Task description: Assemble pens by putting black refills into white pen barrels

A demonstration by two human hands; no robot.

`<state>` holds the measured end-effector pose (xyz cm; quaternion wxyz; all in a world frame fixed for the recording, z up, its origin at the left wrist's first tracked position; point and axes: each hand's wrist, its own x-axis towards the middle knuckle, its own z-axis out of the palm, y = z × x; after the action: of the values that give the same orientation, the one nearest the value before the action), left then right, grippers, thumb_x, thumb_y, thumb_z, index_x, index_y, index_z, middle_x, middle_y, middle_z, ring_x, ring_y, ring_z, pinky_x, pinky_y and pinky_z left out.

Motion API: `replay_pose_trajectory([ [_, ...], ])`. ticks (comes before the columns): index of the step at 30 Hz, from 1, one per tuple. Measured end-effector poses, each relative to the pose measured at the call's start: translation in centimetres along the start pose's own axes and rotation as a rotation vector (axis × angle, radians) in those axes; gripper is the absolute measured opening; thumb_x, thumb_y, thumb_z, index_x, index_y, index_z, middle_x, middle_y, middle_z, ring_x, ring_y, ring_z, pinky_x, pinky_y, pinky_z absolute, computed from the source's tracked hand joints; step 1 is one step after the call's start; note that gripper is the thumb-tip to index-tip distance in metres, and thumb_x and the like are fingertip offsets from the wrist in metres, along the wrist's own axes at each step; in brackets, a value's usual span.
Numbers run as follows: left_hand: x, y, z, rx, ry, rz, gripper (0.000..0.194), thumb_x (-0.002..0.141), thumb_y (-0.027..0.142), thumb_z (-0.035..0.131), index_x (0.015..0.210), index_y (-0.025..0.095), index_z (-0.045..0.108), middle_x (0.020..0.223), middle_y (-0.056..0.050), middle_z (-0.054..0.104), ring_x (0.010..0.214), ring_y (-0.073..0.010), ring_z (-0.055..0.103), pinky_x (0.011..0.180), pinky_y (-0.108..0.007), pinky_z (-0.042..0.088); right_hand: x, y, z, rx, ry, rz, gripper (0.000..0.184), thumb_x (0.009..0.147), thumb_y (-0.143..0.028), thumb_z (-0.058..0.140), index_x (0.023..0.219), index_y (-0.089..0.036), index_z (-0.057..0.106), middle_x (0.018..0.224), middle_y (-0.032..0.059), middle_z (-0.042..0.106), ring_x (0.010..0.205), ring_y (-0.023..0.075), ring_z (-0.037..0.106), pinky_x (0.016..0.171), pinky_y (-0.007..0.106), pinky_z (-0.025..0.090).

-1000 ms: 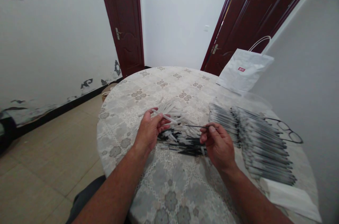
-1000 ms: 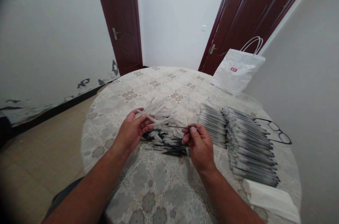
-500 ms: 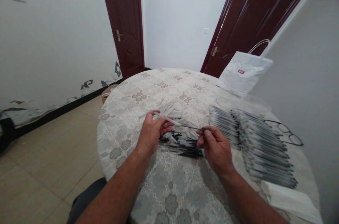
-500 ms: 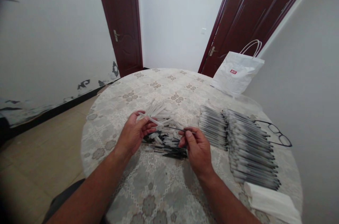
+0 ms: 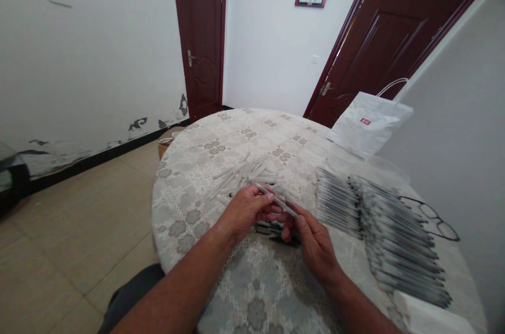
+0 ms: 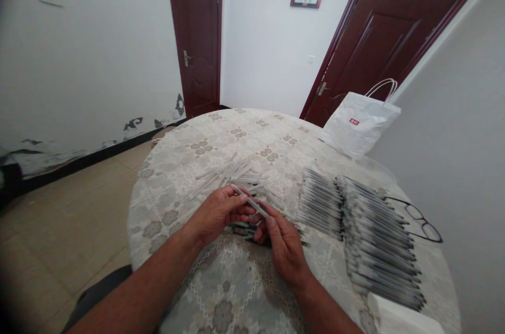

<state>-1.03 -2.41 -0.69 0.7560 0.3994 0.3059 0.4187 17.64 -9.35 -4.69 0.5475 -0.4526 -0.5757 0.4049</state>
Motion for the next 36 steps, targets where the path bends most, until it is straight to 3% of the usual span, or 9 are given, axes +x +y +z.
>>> replay_pose_trajectory([
  [3, -0.1, -0.1, 0.0, -0.017, -0.065, -0.037, 0.024, 0.083, 0.032, 0.074, 0.096, 0.015, 0.064, 0.089, -0.011, 0.074, 0.076, -0.0187, 0.074, 0.066, -0.026, 0.059, -0.1, 0.1, -0.5, 0.067, -0.102, 0.006, 0.045, 0.102, -0.045, 0.047, 0.14, -0.025, 0.058, 0.086, 0.0054, 0.07, 0.068, 0.0168, 0.063, 0.068, 0.034, 0.054],
  [9, -0.4, -0.2, -0.2, -0.087, -0.223, -0.137, 0.022, 0.085, 0.031, 0.072, 0.096, 0.015, 0.062, 0.084, -0.011, 0.073, 0.069, -0.016, 0.072, 0.062, -0.024, 0.057, 0.0, 0.8, -1.0, 0.331, -0.303, 0.058, 0.058, 0.085, -0.047, 0.074, 0.138, -0.032, 0.056, 0.085, 0.0026, 0.068, 0.066, 0.0157, 0.06, 0.057, 0.028, 0.05],
  [12, -0.5, -0.2, -0.2, -0.077, -0.263, -0.164, 0.024, 0.085, 0.032, 0.072, 0.097, 0.014, 0.061, 0.086, -0.013, 0.074, 0.07, -0.0174, 0.073, 0.062, -0.025, 0.058, 0.0, 0.7, -0.9, 0.322, -0.29, 0.067, 0.064, 0.08, -0.046, 0.079, 0.138, -0.03, 0.056, 0.082, 0.0018, 0.067, 0.065, 0.0148, 0.058, 0.056, 0.026, 0.049],
  [17, -0.4, -0.4, -0.3, -0.064, -0.319, -0.183, 0.026, 0.083, 0.031, 0.074, 0.098, 0.014, 0.06, 0.093, -0.015, 0.075, 0.073, -0.0184, 0.074, 0.064, -0.026, 0.06, 0.2, -0.3, -0.6, 0.221, -0.194, 0.034, 0.053, 0.082, -0.043, 0.078, 0.13, -0.027, 0.063, 0.084, 0.0023, 0.067, 0.066, 0.0142, 0.059, 0.056, 0.025, 0.049],
  [24, -0.3, -0.8, -0.2, -0.095, -0.324, -0.192, 0.029, 0.085, 0.034, 0.073, 0.1, 0.015, 0.058, 0.093, -0.016, 0.075, 0.073, -0.0195, 0.075, 0.064, -0.027, 0.06, 0.2, -0.5, -0.4, 0.149, -0.166, 0.039, 0.051, 0.081, -0.042, 0.079, 0.128, -0.028, 0.064, 0.087, 0.002, 0.069, 0.068, 0.014, 0.06, 0.062, 0.026, 0.05],
  [28, -0.5, -0.1, 0.1, -0.156, -0.27, -0.189, 0.026, 0.086, 0.031, 0.073, 0.099, 0.014, 0.059, 0.095, -0.016, 0.075, 0.074, -0.0191, 0.075, 0.065, -0.026, 0.06, 0.3, -0.3, -1.3, 0.13, -0.15, -0.032, 0.057, 0.083, -0.051, 0.074, 0.133, -0.027, 0.059, 0.085, 0.001, 0.066, 0.065, 0.0145, 0.06, 0.063, 0.029, 0.052],
  [30, -0.4, 0.6, -0.1, -0.2, -0.21, -0.167, 0.023, 0.086, 0.026, 0.073, 0.099, 0.013, 0.06, 0.093, -0.015, 0.076, 0.073, -0.0191, 0.075, 0.065, -0.028, 0.062, 0.8, -0.4, -2.2, 0.013, -0.034, -0.065, 0.047, 0.09, -0.051, 0.065, 0.13, -0.026, 0.06, 0.082, 0.0006, 0.066, 0.062, 0.0145, 0.059, 0.061, 0.03, 0.051],
  [33, -0.1, 1.6, -0.7, -0.26, -0.096, -0.085, 0.015, 0.087, 0.021, 0.071, 0.093, 0.013, 0.06, 0.089, -0.013, 0.075, 0.075, -0.0205, 0.075, 0.065, -0.03, 0.063, 1.9, -0.9, -4.1, -0.418, 0.199, -0.12, 0.027, 0.095, -0.039, 0.061, 0.115, -0.024, 0.068, 0.086, 0.0028, 0.068, 0.07, 0.0167, 0.063, 0.067, 0.031, 0.051],
  [36, 0.3, 2.4, -1.4, -0.321, 0.035, 0.007, 0.007, 0.089, 0.016, 0.067, 0.088, 0.013, 0.061, 0.083, -0.01, 0.074, 0.073, -0.0193, 0.075, 0.063, -0.029, 0.063, 3.0, -0.8, -5.7, -0.823, 0.141, -0.252, 0.02, 0.095, -0.031, 0.057, 0.106, -0.021, 0.07, 0.095, 0.0066, 0.07, 0.085, 0.0205, 0.064, 0.08, 0.035, 0.05],
])
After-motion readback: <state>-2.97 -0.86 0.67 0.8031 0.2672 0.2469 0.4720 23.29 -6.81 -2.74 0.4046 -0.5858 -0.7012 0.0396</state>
